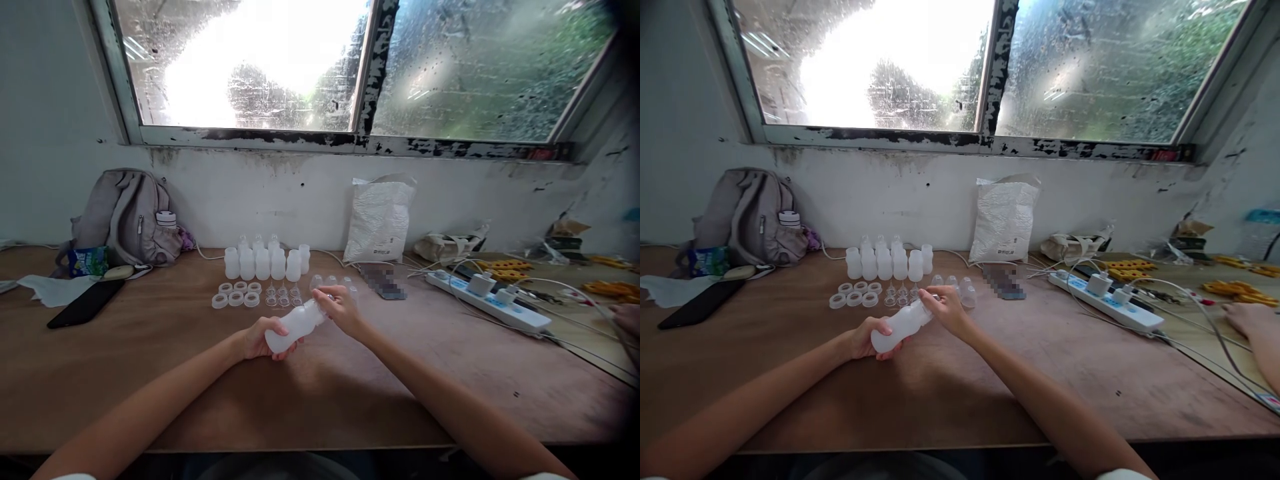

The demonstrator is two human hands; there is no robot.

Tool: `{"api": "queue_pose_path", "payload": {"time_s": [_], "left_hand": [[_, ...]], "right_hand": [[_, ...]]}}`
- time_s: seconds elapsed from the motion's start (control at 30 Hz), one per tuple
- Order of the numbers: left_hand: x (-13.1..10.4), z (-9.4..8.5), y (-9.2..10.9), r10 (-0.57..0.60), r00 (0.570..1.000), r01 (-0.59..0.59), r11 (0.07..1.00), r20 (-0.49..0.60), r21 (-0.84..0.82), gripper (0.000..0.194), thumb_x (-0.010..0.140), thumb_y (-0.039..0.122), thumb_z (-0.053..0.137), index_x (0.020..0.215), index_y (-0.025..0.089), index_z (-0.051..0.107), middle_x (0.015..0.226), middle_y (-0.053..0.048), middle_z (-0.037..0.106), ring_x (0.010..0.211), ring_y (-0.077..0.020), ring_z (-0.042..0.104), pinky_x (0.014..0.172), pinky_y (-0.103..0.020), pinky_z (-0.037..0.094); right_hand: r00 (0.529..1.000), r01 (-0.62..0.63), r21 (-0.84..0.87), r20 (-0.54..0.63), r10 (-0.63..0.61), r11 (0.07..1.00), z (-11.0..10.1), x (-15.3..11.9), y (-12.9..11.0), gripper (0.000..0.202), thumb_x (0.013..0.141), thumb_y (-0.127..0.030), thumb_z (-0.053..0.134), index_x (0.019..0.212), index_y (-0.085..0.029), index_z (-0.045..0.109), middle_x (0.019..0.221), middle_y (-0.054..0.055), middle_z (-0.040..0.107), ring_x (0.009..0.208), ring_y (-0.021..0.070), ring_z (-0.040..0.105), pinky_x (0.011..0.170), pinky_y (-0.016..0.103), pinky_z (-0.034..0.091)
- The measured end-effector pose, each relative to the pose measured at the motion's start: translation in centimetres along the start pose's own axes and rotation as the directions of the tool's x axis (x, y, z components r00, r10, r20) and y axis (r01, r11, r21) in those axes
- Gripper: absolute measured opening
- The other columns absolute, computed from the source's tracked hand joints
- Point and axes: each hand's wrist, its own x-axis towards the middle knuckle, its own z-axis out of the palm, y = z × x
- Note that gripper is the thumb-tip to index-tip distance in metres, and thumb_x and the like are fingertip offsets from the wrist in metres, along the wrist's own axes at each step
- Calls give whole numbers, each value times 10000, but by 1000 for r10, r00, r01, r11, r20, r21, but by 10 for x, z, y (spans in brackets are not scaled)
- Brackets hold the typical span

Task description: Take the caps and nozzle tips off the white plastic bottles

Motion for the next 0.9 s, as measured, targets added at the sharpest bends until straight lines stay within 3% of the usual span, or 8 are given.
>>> {"api": "queue_pose_path", "payload": {"time_s": [0.13,0.2,0.27,0.37,0.47,0.57,0.73,0.9], "left_hand": [[-8,5,10,25,998,-12,972,-49,235,339,594,281,492,844,67,572,630,-55,565,447,-115,513,381,-205,357],[-12,11,16,116,978,-12,859,-172,512,333,618,317,528,866,97,565,679,-49,572,513,-135,532,439,-229,390],[-14,18,18,321,911,32,569,-258,822,319,617,333,565,863,131,568,727,-46,580,612,-169,551,522,-256,414],[-12,26,11,596,789,171,18,-148,985,319,631,296,561,917,155,554,838,-72,588,775,-223,552,656,-302,421],[-9,28,3,639,768,189,-164,-41,968,354,649,287,542,975,149,526,877,-91,589,794,-226,557,677,-308,427],[-9,25,2,620,784,95,-83,-23,992,329,623,265,562,937,168,548,827,-50,608,736,-184,571,645,-259,429],[-11,23,8,592,794,31,181,-134,983,314,550,254,624,853,174,604,739,-9,616,657,-153,562,576,-224,406],[-9,20,0,251,926,-28,791,-283,611,271,577,295,588,769,103,580,575,-6,550,438,-111,497,369,-198,341]], "right_hand": [[999,54,-95,8,-54,994,-4,1,2,389,761,-406,413,465,-170,326,445,-40,271,423,66,284,400,201,204],[997,-14,-97,68,21,995,-6,3,6,329,754,-388,419,511,-167,392,435,-46,324,384,60,319,380,189,218],[970,-173,-81,158,185,981,-6,2,14,275,755,-391,409,602,-169,461,438,-46,405,332,60,353,345,183,228],[870,-432,-98,218,443,896,-1,-5,28,363,759,-482,370,651,-160,501,407,-26,465,270,69,352,300,193,215],[886,-442,-112,100,453,890,5,-12,34,472,760,-521,346,481,-155,452,336,-13,408,286,70,343,327,204,234],[943,-330,-119,9,334,936,9,-14,30,490,772,-451,345,373,-165,363,316,-20,343,322,65,319,363,211,229],[968,-251,-156,-52,246,955,11,-15,27,447,773,-383,328,378,-177,300,352,-37,264,361,63,247,381,227,169],[995,45,-312,-75,-72,949,-14,-14,30,386,785,-346,329,439,-173,331,416,-47,249,398,65,251,427,224,186]]}}
